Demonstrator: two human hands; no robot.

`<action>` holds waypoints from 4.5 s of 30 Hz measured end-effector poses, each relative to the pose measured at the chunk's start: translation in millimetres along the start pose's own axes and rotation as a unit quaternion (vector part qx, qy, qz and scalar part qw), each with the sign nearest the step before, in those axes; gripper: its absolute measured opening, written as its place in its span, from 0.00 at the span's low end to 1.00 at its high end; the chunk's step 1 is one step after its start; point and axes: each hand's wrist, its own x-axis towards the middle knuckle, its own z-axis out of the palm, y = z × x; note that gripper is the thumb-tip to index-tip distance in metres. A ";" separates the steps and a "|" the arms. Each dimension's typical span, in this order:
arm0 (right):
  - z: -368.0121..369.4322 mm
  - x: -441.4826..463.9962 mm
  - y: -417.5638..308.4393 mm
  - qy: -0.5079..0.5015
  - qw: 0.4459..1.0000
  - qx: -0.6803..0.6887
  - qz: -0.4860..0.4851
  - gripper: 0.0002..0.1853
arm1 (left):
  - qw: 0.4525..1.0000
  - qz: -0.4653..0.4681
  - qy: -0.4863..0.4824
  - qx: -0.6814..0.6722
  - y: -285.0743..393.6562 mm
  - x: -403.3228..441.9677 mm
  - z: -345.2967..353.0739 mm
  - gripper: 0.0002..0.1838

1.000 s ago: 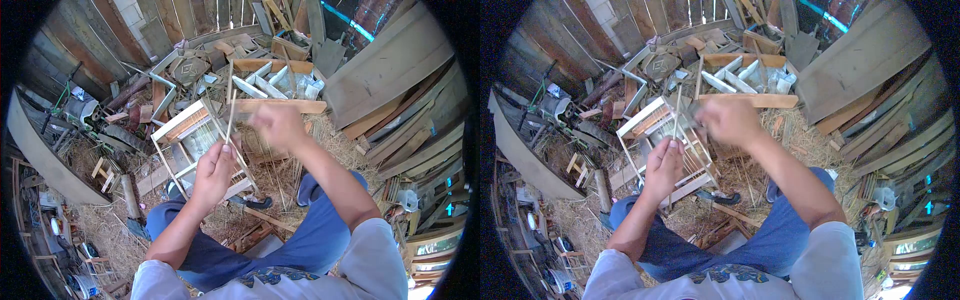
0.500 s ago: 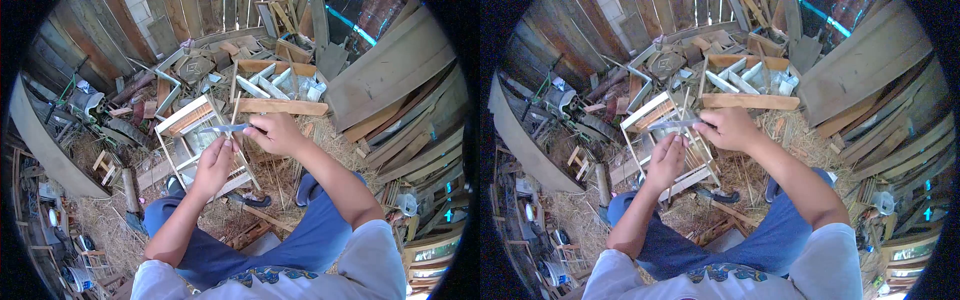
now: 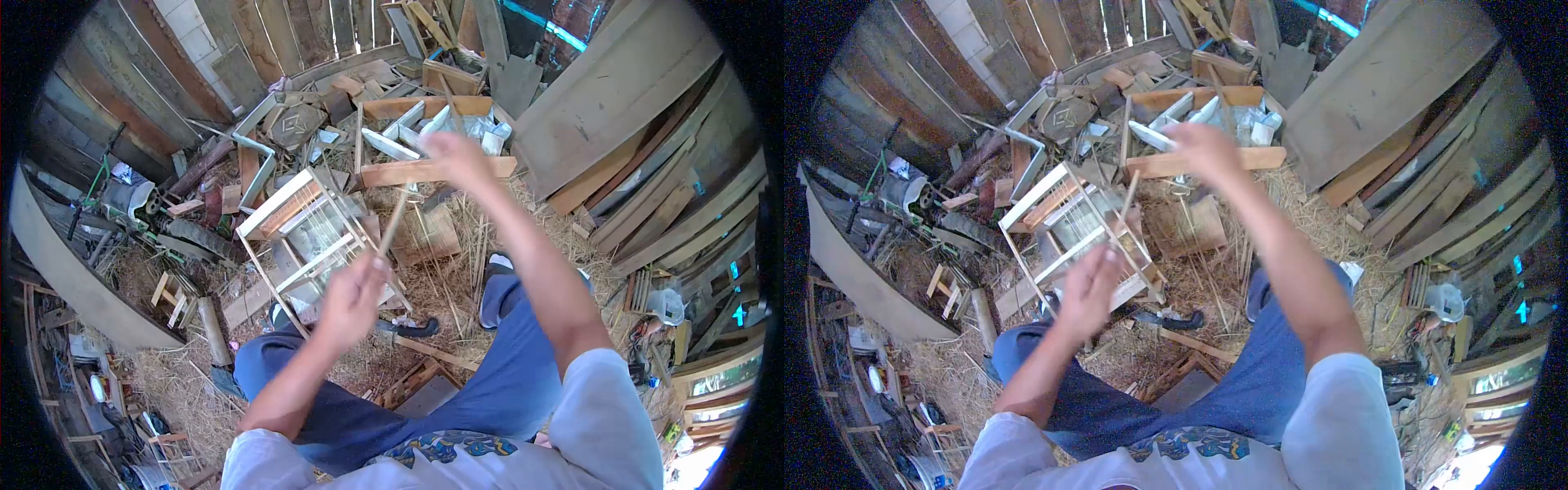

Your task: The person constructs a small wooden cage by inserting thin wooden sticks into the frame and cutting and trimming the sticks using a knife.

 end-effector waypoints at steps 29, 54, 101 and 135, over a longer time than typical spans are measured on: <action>13.4 -58.1 -56.5 -0.089 0.957 -0.064 -0.270 0.20 | 0.979 -0.030 0.065 -0.189 -28.2 32.9 -8.5 0.13; 10.0 -57.1 -50.7 -0.151 0.959 -0.049 -0.234 0.19 | 0.964 -0.024 0.078 -0.252 -19.1 33.5 3.4 0.11; -13.6 -48.5 -46.1 -0.078 0.990 0.009 -0.120 0.21 | 0.961 -0.043 0.083 -0.261 -53.4 18.0 2.3 0.13; 18.8 -58.8 -55.7 -0.101 0.951 -0.028 -0.292 0.18 | 0.938 -0.066 0.061 -0.335 -29.8 31.9 3.8 0.12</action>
